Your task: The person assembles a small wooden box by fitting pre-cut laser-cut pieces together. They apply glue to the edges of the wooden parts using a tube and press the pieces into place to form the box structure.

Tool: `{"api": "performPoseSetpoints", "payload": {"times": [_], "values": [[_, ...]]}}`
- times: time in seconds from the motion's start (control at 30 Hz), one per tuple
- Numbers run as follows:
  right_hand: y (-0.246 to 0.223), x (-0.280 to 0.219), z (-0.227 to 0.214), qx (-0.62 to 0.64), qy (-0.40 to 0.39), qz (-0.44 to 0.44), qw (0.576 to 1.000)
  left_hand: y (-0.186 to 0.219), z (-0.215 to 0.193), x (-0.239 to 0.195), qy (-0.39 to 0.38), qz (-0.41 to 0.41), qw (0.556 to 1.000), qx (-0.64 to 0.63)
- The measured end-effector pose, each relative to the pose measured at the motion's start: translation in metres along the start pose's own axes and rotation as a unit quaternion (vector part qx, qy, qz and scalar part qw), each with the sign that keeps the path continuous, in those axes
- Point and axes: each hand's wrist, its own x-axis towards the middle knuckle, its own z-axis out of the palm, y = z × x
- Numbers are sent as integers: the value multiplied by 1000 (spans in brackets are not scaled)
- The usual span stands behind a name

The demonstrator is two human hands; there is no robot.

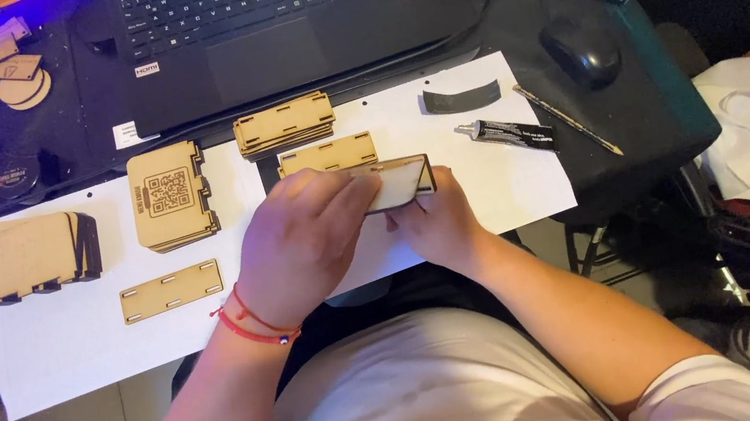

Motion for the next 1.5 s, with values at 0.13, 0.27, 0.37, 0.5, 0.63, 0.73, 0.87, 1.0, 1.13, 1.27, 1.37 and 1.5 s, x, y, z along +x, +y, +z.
{"api": "performPoseSetpoints", "payload": {"times": [0.13,0.27,0.37,0.5,0.63,0.73,0.87,1.0,1.13,1.27,1.37,1.5], "values": [[11,4,-1,48,7,12,999,2,-16,8,62,-3,998,10],[-12,6,-1,74,11,60,995,8,-39,24,76,-78,991,-71],[-11,4,0,66,19,78,995,14,-44,28,84,-140,977,-140],[-9,0,-2,46,20,48,998,22,-52,32,112,-279,911,-281],[-12,-1,-1,32,23,36,999,14,-44,16,123,-368,826,-409],[-15,-5,2,24,63,-5,998,14,-39,8,149,-420,765,-465],[-12,-11,1,9,100,-53,994,13,-18,-22,179,-508,652,-533],[-2,-14,-10,-73,145,-158,974,34,-16,-11,222,-542,513,-627],[-12,-6,-20,-108,134,-253,952,49,-14,-5,233,-549,472,-649],[-23,-5,-24,-161,140,-322,922,57,-16,5,238,-536,461,-666],[-29,-11,-20,-142,133,-313,930,61,-24,14,246,-544,475,-646],[-32,-13,-20,-45,76,-320,943,63,-31,19,211,-570,511,-608]]}}
